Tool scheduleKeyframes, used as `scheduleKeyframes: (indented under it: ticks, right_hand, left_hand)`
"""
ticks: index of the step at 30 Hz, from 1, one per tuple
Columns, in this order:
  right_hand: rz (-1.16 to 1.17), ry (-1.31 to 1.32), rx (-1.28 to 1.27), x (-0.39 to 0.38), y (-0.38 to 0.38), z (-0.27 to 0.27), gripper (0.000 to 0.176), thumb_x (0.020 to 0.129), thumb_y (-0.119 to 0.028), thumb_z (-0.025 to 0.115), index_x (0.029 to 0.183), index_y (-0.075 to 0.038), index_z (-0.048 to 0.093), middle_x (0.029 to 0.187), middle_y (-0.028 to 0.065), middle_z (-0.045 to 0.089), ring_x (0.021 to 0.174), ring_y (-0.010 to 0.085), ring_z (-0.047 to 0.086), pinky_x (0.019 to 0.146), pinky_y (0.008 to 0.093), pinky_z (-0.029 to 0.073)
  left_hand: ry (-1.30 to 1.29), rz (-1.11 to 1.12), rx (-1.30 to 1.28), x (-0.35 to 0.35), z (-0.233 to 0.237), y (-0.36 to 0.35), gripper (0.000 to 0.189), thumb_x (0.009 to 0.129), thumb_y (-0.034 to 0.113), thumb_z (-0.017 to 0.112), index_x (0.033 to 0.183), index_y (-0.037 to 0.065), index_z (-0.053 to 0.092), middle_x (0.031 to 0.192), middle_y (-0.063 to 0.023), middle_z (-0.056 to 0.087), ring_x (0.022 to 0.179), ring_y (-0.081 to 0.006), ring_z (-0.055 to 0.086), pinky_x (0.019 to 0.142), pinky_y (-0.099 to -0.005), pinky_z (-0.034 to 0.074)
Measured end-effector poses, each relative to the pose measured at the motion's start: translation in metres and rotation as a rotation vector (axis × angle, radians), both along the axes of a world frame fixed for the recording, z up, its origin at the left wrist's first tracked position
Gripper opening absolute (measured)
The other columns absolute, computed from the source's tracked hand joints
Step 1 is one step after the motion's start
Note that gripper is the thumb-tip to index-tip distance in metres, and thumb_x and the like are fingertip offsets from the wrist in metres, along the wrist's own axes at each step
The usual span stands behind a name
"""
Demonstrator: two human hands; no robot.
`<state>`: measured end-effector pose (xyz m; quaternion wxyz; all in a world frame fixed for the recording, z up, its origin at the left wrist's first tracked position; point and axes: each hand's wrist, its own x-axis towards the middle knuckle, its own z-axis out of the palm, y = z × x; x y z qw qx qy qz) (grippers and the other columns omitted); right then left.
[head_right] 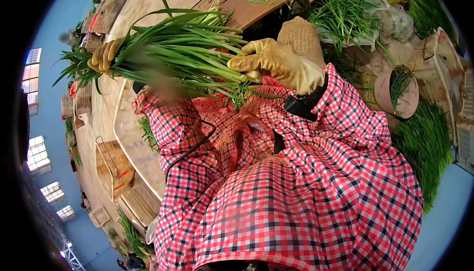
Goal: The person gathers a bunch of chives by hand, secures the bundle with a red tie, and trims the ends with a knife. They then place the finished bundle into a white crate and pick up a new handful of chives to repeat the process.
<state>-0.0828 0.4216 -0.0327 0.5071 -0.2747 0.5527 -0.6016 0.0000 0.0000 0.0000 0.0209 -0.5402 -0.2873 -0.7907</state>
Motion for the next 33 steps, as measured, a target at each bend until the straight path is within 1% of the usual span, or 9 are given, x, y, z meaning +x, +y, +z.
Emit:
scheduleKeyframes:
  ticks: [9,10,13,14,17,20,23,28,33]
  right_hand:
    - [0.133,0.088,0.139,-0.01,0.04,-0.024,0.037,0.079,-0.033,0.082,0.074,-0.002,0.062,0.071,0.0063,0.067,0.054,0.0061,0.054,0.046,0.0208,0.039]
    - [0.236,0.382,0.379,-0.02,0.042,-0.037,0.035,0.081,-0.035,0.078,0.087,-0.003,0.068,0.079,0.0103,0.071,0.062,0.0163,0.064,0.053,0.0294,0.049]
    - [0.366,1.206,0.778,-0.03,0.056,-0.041,0.034,0.083,-0.038,0.073,0.087,-0.004,0.071,0.077,0.0112,0.069,0.071,0.0271,0.067,0.064,0.0372,0.052]
    - [0.251,1.2,0.671,-0.039,0.061,-0.041,0.034,0.085,-0.039,0.069,0.1,-0.009,0.071,0.088,0.0148,0.069,0.086,0.0339,0.067,0.075,0.0409,0.052]
    - [-0.189,0.984,0.181,-0.045,0.038,-0.002,0.057,0.086,-0.04,0.07,0.132,-0.01,0.056,0.11,0.0085,0.07,0.1,0.0229,0.067,0.088,0.0374,0.052]
    - [-0.363,1.051,-0.387,-0.058,-0.016,0.005,0.062,0.088,-0.044,0.067,0.139,-0.011,0.05,0.114,0.0059,0.068,0.092,0.0147,0.065,0.079,0.0315,0.052]
    - [-0.004,0.532,-0.273,-0.055,-0.047,-0.003,0.053,0.093,-0.037,0.065,0.136,-0.01,0.053,0.117,0.0073,0.068,0.09,0.0131,0.063,0.075,0.0292,0.052]
    - [-0.022,0.344,-0.435,-0.05,-0.035,-0.018,0.027,0.097,-0.022,0.06,0.111,0.0,0.067,0.091,0.0032,0.072,0.065,0.0098,0.057,0.061,0.024,0.048]
    - [-0.122,0.677,-0.021,-0.067,0.013,-0.031,0.022,0.095,-0.022,0.062,0.108,-0.006,0.071,0.088,0.0005,0.072,0.065,0.0076,0.06,0.06,0.0239,0.05]
  left_hand:
    - [-0.008,0.585,0.307,0.026,0.005,0.023,0.034,0.097,0.043,0.054,0.094,0.011,0.065,0.078,0.006,0.068,0.082,-0.0085,0.066,0.086,-0.0276,0.049]
    - [-0.013,0.634,0.321,0.028,0.005,0.025,0.034,0.097,0.043,0.054,0.094,0.011,0.065,0.078,0.006,0.068,0.082,-0.0084,0.066,0.086,-0.0275,0.049]
    - [-0.022,0.717,0.346,0.033,0.006,0.028,0.033,0.097,0.043,0.054,0.094,0.011,0.065,0.078,0.0062,0.068,0.082,-0.0084,0.066,0.086,-0.0275,0.048]
    - [-0.02,0.741,0.352,0.034,0.007,0.029,0.033,0.097,0.043,0.054,0.094,0.011,0.065,0.078,0.0063,0.068,0.081,-0.0084,0.066,0.086,-0.0275,0.048]
    - [-0.027,0.798,0.345,0.037,0.009,0.031,0.033,0.097,0.042,0.054,0.094,0.012,0.065,0.078,0.0064,0.068,0.081,-0.0083,0.066,0.086,-0.0274,0.048]
    - [-0.041,0.818,0.336,0.038,0.009,0.035,0.033,0.097,0.042,0.054,0.093,0.012,0.065,0.077,0.0066,0.068,0.08,-0.0083,0.065,0.085,-0.0273,0.048]
    - [-0.044,0.829,0.326,0.039,0.011,0.038,0.032,0.097,0.042,0.054,0.093,0.012,0.065,0.077,0.0068,0.067,0.08,-0.0082,0.065,0.085,-0.0273,0.048]
    - [-0.065,0.874,0.312,0.049,0.008,0.031,0.032,0.097,0.041,0.054,0.092,0.012,0.065,0.076,0.0071,0.067,0.079,-0.0081,0.065,0.084,-0.0272,0.048]
    - [-0.067,0.89,0.312,0.051,0.006,0.03,0.031,0.097,0.041,0.054,0.092,0.012,0.065,0.076,0.0074,0.067,0.078,-0.008,0.065,0.084,-0.0271,0.048]
